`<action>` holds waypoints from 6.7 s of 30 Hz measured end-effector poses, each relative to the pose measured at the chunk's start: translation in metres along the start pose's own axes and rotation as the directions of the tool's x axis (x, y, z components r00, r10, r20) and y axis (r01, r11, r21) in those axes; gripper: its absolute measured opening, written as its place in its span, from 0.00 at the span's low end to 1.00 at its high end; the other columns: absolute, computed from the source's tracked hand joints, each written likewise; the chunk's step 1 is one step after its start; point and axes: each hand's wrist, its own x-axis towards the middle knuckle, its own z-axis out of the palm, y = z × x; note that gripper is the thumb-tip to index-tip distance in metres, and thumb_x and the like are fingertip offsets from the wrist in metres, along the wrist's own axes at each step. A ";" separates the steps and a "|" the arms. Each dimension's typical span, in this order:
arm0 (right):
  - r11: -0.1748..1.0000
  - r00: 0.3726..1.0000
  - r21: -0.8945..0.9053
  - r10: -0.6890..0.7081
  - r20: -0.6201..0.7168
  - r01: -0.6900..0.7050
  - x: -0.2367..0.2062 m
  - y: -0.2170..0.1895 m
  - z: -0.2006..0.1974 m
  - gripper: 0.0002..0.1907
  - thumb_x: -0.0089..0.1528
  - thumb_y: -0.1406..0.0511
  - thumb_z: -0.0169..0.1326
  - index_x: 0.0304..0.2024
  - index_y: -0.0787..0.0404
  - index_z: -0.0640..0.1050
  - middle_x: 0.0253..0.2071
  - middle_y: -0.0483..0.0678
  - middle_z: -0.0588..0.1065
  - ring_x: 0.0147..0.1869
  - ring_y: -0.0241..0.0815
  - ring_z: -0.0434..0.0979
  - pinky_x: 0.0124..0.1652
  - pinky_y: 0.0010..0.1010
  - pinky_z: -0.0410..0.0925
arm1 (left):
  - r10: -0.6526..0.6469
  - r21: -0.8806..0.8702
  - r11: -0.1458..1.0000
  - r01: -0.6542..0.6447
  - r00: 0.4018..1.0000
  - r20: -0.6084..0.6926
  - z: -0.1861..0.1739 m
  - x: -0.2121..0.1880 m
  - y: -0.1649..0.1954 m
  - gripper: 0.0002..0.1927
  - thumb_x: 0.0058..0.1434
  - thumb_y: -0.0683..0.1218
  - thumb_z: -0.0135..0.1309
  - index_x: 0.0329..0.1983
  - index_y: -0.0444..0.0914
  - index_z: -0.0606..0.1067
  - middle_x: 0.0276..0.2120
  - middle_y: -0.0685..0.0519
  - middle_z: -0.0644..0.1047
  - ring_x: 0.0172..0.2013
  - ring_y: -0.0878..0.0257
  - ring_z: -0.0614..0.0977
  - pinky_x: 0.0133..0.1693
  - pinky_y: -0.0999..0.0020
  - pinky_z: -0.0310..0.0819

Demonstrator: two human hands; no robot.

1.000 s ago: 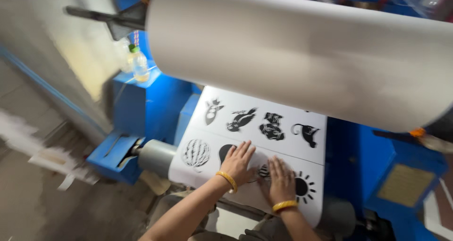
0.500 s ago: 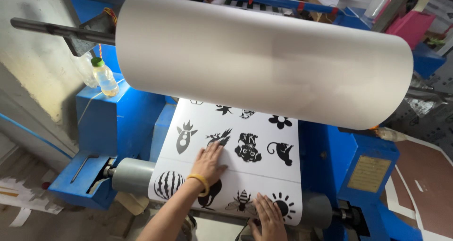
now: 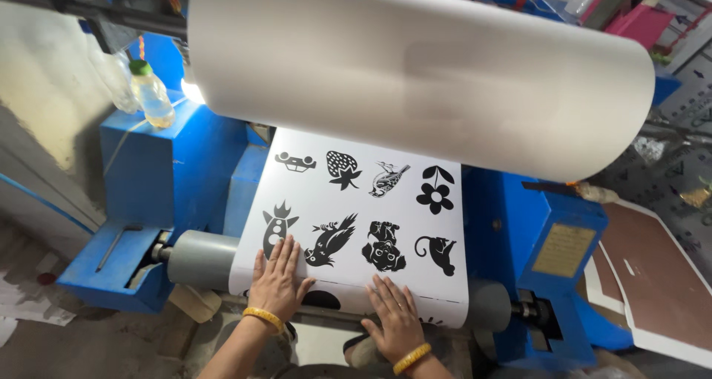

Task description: The person operates a printing machine by hand, guiding and smoothing a continuous sheet of paper printed with black-and-white icons through the rollers as the machine processes it.

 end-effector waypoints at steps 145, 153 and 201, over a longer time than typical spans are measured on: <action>0.860 0.862 -0.149 0.501 0.071 -0.488 0.068 0.065 -0.017 0.40 0.58 0.41 0.52 0.68 0.44 0.63 0.76 0.42 0.51 0.79 0.45 0.45 0.70 0.59 0.40 | -0.285 -0.174 0.946 0.273 0.957 -0.048 -0.023 0.021 -0.025 0.27 0.61 0.64 0.49 0.62 0.51 0.69 0.76 0.49 0.44 0.75 0.54 0.42 0.68 0.35 0.30; 0.813 0.832 -0.249 0.553 0.045 -0.527 0.026 0.110 -0.010 0.41 0.61 0.35 0.35 0.72 0.42 0.57 0.77 0.36 0.50 0.80 0.39 0.44 0.71 0.58 0.41 | -0.183 -0.161 0.969 0.186 0.982 0.034 -0.029 0.039 0.018 0.43 0.64 0.64 0.47 0.75 0.42 0.49 0.76 0.51 0.44 0.74 0.60 0.44 0.70 0.47 0.30; 0.947 0.928 -0.281 0.235 0.289 -0.153 0.218 0.032 -0.023 0.40 0.65 0.39 0.34 0.75 0.44 0.50 0.79 0.44 0.39 0.82 0.43 0.36 0.72 0.53 0.33 | -0.238 -0.063 0.963 0.263 0.933 0.269 -0.048 -0.028 -0.034 0.47 0.64 0.62 0.50 0.78 0.44 0.41 0.78 0.53 0.36 0.76 0.61 0.36 0.72 0.46 0.25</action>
